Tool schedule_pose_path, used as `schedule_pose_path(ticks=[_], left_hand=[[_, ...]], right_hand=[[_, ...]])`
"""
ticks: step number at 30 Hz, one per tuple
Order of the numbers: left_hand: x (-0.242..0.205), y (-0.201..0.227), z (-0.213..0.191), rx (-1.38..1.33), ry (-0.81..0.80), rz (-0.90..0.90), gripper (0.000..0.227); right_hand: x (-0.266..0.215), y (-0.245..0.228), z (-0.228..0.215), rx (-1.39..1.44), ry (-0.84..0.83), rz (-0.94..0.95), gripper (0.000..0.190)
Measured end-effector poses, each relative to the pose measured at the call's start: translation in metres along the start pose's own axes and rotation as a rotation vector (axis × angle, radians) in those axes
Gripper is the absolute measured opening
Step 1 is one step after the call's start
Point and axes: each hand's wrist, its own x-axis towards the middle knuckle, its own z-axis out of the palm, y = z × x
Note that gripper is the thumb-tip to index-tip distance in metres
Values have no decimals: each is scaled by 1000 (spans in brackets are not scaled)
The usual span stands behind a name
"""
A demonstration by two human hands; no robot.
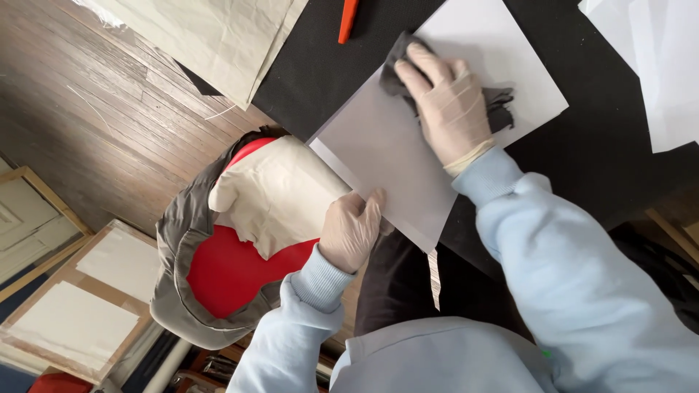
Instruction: The recorder is mounting a vinyl decal onto a white board using transfer tape, clamps, and a squeegee tool for smoothing.
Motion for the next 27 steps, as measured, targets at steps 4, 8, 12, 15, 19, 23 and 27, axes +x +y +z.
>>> schedule_pose_path(ticks=[4,8,12,15,19,23,27], left_hand=[[9,-10,1,32,27,40,54],[22,-26,1,145,101,-54,55],[17,-41,-1,169,126,18,58],[20,-26,0,165,109,92,56],[14,-27,1,176,132,106,55],[16,-24,1,130,119,34,51],[18,-21,1,117,82,-6,54]], right_hand=[[-2,-4,0,175,-63,-73,46],[-6,13,-20,395,-8,-146,42],[-15,33,-44,602,88,306,39],[-27,49,-23,-41,79,136,34],[-34,24,-12,-26,21,121,41],[-38,6,-2,56,-40,89,48],[-43,7,-5,191,-78,-30,49]])
